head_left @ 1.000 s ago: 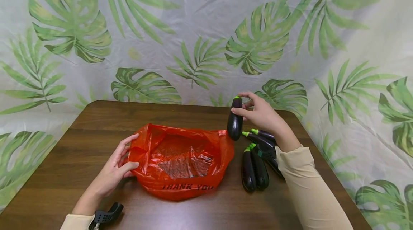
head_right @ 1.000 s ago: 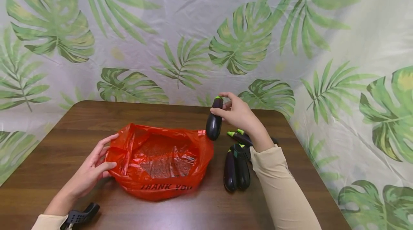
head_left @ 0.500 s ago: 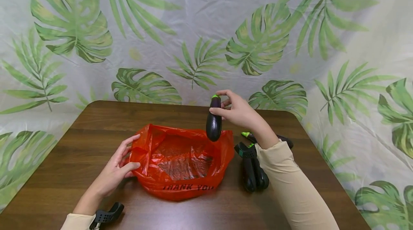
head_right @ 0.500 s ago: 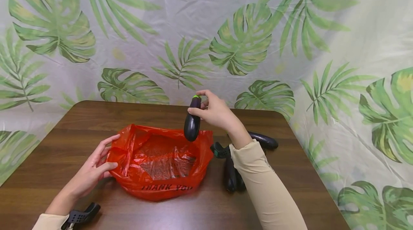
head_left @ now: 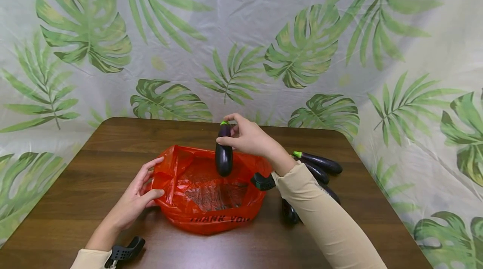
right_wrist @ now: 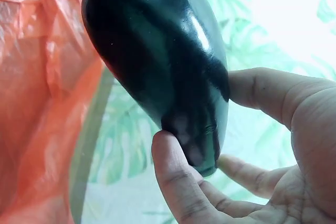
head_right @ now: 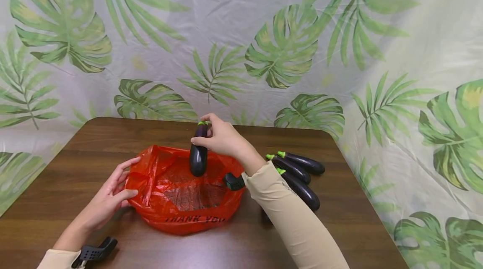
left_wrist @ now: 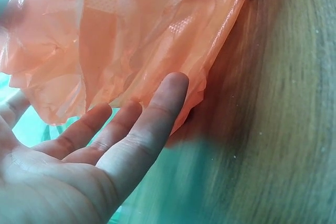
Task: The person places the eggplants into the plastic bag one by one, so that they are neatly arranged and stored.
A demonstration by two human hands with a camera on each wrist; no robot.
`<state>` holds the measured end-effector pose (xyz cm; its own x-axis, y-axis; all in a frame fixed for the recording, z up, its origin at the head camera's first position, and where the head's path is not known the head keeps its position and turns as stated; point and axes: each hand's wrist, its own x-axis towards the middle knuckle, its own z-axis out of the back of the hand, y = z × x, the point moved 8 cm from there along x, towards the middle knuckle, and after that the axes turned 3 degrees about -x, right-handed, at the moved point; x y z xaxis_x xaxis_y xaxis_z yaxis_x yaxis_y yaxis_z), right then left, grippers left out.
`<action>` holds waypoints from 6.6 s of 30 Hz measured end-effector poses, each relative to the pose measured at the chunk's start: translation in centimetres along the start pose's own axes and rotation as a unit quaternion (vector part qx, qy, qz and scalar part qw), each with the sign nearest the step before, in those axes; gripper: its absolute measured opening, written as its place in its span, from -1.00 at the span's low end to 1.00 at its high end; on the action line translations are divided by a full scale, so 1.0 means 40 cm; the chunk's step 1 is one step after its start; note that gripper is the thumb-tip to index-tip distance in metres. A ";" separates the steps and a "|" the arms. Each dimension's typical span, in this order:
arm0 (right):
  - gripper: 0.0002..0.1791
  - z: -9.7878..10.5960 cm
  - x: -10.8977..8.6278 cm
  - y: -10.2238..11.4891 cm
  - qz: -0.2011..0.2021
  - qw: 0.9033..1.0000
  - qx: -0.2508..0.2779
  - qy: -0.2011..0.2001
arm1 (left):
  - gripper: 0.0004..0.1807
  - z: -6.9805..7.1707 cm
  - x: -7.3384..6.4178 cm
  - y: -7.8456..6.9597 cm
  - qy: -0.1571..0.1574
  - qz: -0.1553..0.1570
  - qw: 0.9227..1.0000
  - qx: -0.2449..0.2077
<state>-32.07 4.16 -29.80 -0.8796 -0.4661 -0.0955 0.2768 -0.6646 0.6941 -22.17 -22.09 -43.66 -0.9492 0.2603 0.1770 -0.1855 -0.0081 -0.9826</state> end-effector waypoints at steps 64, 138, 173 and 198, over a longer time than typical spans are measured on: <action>-0.30 -0.347 0.081 0.023 -0.017 0.981 -0.135 0.138 | -0.17 -0.005 0.002 -0.002 0.009 -0.009 1.000 0.006; -0.37 -0.399 0.077 -0.021 -0.097 0.979 -0.078 0.162 | -0.17 -0.014 0.004 0.002 0.023 -0.006 0.999 0.023; -0.28 -0.217 -0.009 0.045 -0.007 0.981 -0.073 0.178 | -0.18 -0.010 0.002 0.008 0.017 -0.011 1.000 0.015; -0.29 -0.075 -0.112 0.017 0.027 0.992 -0.013 0.122 | -0.19 -0.016 0.003 0.007 0.030 -0.029 0.999 0.004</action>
<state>-26.78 4.05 -31.06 -0.7441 -0.6268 -0.2310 0.3338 -0.6485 0.6841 -22.18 -21.44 -43.93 -0.9202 0.3175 0.2289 -0.2409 0.0014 -0.9705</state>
